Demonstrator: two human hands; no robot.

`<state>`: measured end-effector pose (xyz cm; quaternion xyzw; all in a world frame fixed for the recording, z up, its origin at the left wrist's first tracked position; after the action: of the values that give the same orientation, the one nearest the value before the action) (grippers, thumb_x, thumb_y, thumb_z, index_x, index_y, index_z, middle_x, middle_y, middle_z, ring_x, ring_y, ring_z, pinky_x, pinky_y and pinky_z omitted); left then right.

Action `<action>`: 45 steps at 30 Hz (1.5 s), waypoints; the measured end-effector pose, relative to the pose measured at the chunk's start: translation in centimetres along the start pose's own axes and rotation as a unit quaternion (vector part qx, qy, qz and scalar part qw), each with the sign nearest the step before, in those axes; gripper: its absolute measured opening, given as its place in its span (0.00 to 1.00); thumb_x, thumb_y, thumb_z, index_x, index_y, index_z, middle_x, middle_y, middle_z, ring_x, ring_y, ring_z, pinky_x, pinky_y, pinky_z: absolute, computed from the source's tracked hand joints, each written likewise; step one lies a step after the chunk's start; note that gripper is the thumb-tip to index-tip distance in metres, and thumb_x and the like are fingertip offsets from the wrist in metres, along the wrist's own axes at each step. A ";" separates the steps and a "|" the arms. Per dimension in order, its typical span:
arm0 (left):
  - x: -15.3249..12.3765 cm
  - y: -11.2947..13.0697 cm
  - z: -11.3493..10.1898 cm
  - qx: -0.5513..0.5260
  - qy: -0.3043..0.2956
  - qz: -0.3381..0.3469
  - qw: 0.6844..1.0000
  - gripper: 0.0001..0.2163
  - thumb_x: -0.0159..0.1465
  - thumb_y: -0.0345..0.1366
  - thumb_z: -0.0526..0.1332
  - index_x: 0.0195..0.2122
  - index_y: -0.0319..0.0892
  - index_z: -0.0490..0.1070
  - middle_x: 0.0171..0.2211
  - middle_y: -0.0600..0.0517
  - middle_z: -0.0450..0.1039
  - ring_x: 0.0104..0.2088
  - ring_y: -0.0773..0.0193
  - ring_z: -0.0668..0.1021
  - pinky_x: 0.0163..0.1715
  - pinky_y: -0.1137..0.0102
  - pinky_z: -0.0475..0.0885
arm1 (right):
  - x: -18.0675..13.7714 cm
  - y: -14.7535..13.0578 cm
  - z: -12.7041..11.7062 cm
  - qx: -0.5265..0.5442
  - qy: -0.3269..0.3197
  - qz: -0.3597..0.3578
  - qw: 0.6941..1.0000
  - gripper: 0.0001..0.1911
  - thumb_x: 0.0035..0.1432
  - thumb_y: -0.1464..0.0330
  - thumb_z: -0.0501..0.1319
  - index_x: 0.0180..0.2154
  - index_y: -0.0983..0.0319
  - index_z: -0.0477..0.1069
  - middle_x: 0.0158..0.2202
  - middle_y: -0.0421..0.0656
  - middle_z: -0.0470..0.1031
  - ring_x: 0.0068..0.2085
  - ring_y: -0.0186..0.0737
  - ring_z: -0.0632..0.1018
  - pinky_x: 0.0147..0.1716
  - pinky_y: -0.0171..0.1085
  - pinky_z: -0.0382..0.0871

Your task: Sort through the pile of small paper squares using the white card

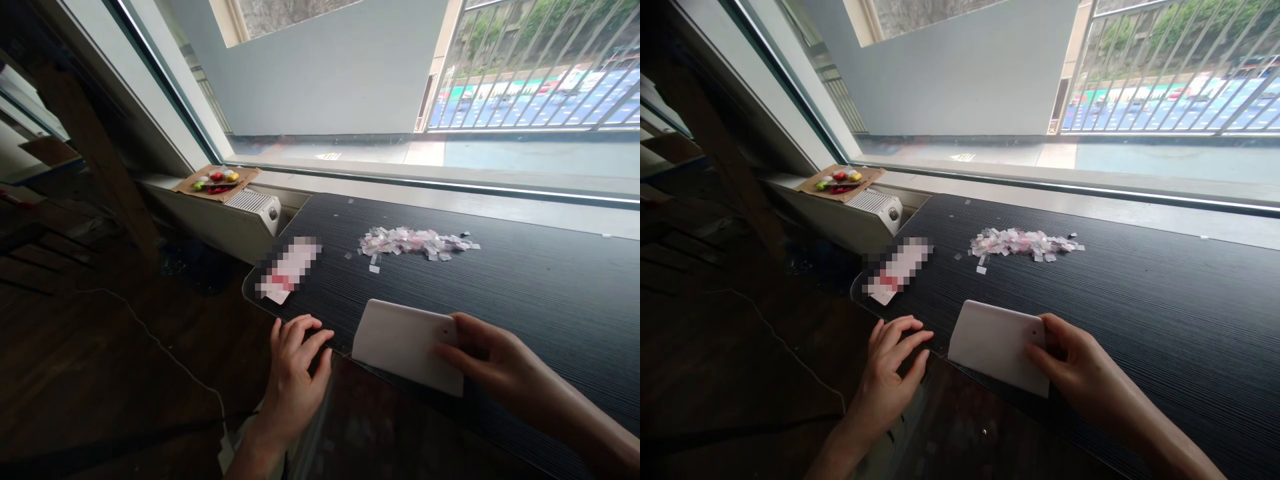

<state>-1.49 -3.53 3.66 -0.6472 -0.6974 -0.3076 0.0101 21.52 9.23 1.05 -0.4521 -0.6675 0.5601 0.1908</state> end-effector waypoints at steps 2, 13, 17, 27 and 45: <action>0.0 0.0 0.0 0.000 0.002 0.000 1.000 0.13 0.65 0.25 0.56 0.46 0.48 0.73 0.46 0.48 0.72 0.52 0.55 0.74 0.61 0.42 0.56 | -0.1 0.3 -0.7 -0.013 0.010 0.002 1.000 0.13 0.53 0.55 0.63 0.28 0.57 0.69 0.27 0.42 0.78 0.30 0.44 0.78 0.25 0.38 0.73; 0.0 0.1 -0.1 -0.002 0.007 0.004 1.000 0.13 0.65 0.25 0.56 0.46 0.47 0.72 0.46 0.49 0.72 0.51 0.56 0.74 0.61 0.43 0.55 | -1.3 0.5 -1.3 -0.020 -0.015 0.009 1.000 0.14 0.54 0.55 0.64 0.28 0.58 0.70 0.28 0.43 0.80 0.32 0.47 0.81 0.27 0.39 0.77; 0.0 0.1 -0.1 -0.001 0.007 0.004 1.000 0.13 0.65 0.25 0.56 0.46 0.47 0.72 0.46 0.49 0.72 0.51 0.55 0.74 0.61 0.43 0.55 | -1.3 1.1 -2.4 -0.048 0.003 0.000 0.999 0.13 0.58 0.54 0.63 0.31 0.57 0.72 0.29 0.43 0.80 0.33 0.47 0.81 0.29 0.39 0.77; 0.1 0.2 -0.2 -0.003 0.010 0.003 1.000 0.12 0.64 0.25 0.56 0.45 0.47 0.73 0.45 0.49 0.73 0.50 0.53 0.76 0.60 0.42 0.57 | -2.9 -0.2 -2.0 -0.039 0.042 -0.010 0.998 0.16 0.56 0.52 0.62 0.28 0.57 0.70 0.26 0.41 0.78 0.29 0.44 0.79 0.24 0.36 0.74; 0.0 -0.2 0.0 -0.009 -0.002 -0.017 1.000 0.13 0.65 0.25 0.55 0.45 0.47 0.74 0.46 0.48 0.73 0.52 0.55 0.74 0.62 0.42 0.55 | -1.1 -3.5 -3.3 -0.174 0.070 -0.090 0.978 0.11 0.54 0.55 0.62 0.34 0.54 0.75 0.31 0.44 0.84 0.31 0.49 0.83 0.28 0.40 0.78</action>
<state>-1.70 -3.53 3.51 -0.6361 -0.7054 -0.3126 -0.0017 23.24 10.32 5.59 -0.4546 -0.7776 0.3831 0.2046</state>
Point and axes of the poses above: each hand's wrist, its own x-axis towards the middle knuckle, its own z-axis out of the palm, y = z × x, the point moved 8 cm from there along x, towards the middle knuckle
